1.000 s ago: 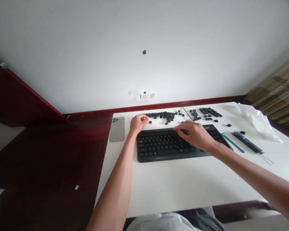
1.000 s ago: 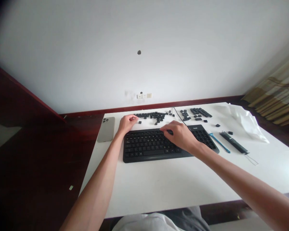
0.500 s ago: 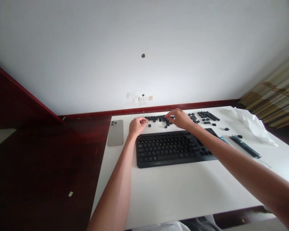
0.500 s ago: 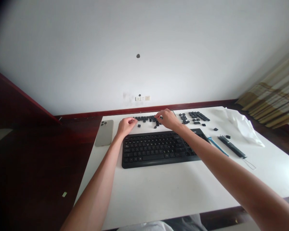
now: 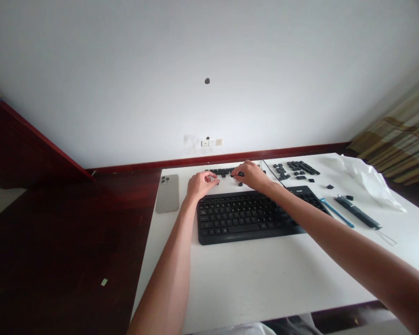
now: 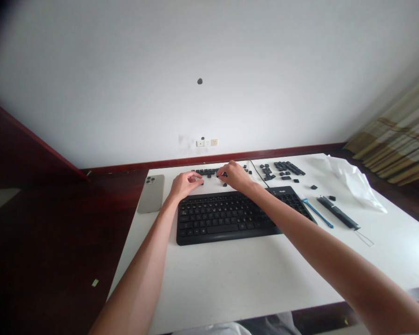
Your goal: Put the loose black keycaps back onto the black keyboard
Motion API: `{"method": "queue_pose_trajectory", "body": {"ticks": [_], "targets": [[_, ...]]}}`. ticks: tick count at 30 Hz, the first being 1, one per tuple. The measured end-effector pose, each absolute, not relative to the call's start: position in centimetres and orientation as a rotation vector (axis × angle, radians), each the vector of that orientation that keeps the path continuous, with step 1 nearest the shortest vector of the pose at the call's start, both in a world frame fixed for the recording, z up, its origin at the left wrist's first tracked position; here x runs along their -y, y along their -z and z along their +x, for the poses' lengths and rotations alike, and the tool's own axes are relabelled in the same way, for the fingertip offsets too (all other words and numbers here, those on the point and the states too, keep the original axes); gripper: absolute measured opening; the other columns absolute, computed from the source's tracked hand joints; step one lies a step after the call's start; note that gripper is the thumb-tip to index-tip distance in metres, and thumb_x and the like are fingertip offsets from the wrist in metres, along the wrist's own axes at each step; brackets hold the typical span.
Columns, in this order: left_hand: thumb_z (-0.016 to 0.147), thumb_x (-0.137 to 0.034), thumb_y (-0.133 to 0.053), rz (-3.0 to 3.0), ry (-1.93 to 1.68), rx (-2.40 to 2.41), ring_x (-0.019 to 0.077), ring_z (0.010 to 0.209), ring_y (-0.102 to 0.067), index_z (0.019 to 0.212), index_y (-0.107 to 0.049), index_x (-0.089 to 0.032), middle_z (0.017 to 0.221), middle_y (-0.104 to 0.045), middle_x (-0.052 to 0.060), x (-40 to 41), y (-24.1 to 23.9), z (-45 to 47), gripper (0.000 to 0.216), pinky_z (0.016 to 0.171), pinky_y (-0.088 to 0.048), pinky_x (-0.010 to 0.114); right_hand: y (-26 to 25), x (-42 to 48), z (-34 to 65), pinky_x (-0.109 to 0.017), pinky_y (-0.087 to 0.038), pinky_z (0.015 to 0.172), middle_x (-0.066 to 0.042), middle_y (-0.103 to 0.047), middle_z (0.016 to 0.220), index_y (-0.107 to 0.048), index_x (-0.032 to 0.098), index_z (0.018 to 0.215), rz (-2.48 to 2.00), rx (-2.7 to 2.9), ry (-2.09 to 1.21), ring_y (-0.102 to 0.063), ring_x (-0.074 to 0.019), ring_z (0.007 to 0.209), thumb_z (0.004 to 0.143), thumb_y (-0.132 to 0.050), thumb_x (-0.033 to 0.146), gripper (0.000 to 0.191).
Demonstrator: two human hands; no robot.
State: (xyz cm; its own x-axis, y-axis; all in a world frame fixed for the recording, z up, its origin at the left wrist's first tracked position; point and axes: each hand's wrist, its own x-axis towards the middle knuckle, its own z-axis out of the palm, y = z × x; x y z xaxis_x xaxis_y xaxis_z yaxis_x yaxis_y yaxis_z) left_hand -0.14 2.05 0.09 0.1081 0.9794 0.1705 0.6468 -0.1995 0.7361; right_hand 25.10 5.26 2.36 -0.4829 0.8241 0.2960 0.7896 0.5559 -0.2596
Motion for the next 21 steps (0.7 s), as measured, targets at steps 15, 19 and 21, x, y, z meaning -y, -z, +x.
{"method": "queue_pose_trajectory", "body": {"ticks": [15, 19, 21], "targets": [[0.081, -0.041, -0.078, 1.974, -0.800, -1.577, 0.0152, 0.069, -0.062, 0.094, -0.083, -0.032, 0.076, -0.070, -0.003, -2.0, -0.2, -0.2, 0.016, 0.064, -0.037, 0.028, -3.4, -4.3, 27.3, -0.036, -0.056, 0.086, -0.003, -0.081, 0.097, -0.083, 0.025, 0.093, -1.335, 2.269, -0.182, -0.073, -0.0256, 0.094, 0.088, -0.064, 0.021, 0.020], [0.082, -0.040, -0.075, 1.968, -0.800, -1.576, 0.0170, 0.071, -0.063, 0.096, -0.083, -0.031, 0.077, -0.071, -0.001, -1.9, -0.4, -0.3, 0.018, 0.066, -0.039, 0.029, -4.0, -5.8, 29.8, -0.041, -0.057, 0.086, -0.005, -0.082, 0.099, -0.083, 0.024, 0.096, -1.459, 2.176, -0.090, -0.074, -0.0263, 0.088, 0.088, -0.061, 0.020, 0.024], [0.082, -0.040, -0.076, 1.957, -0.797, -1.572, 0.0173, 0.072, -0.064, 0.099, -0.083, -0.030, 0.080, -0.072, 0.000, -1.8, -0.5, -0.3, 0.021, 0.067, -0.039, 0.028, -3.9, -6.2, 30.4, -0.042, -0.058, 0.087, -0.004, -0.082, 0.099, -0.084, 0.024, 0.097, -1.465, 2.202, -0.081, -0.074, -0.0264, 0.088, 0.089, -0.060, 0.017, 0.026]]}}
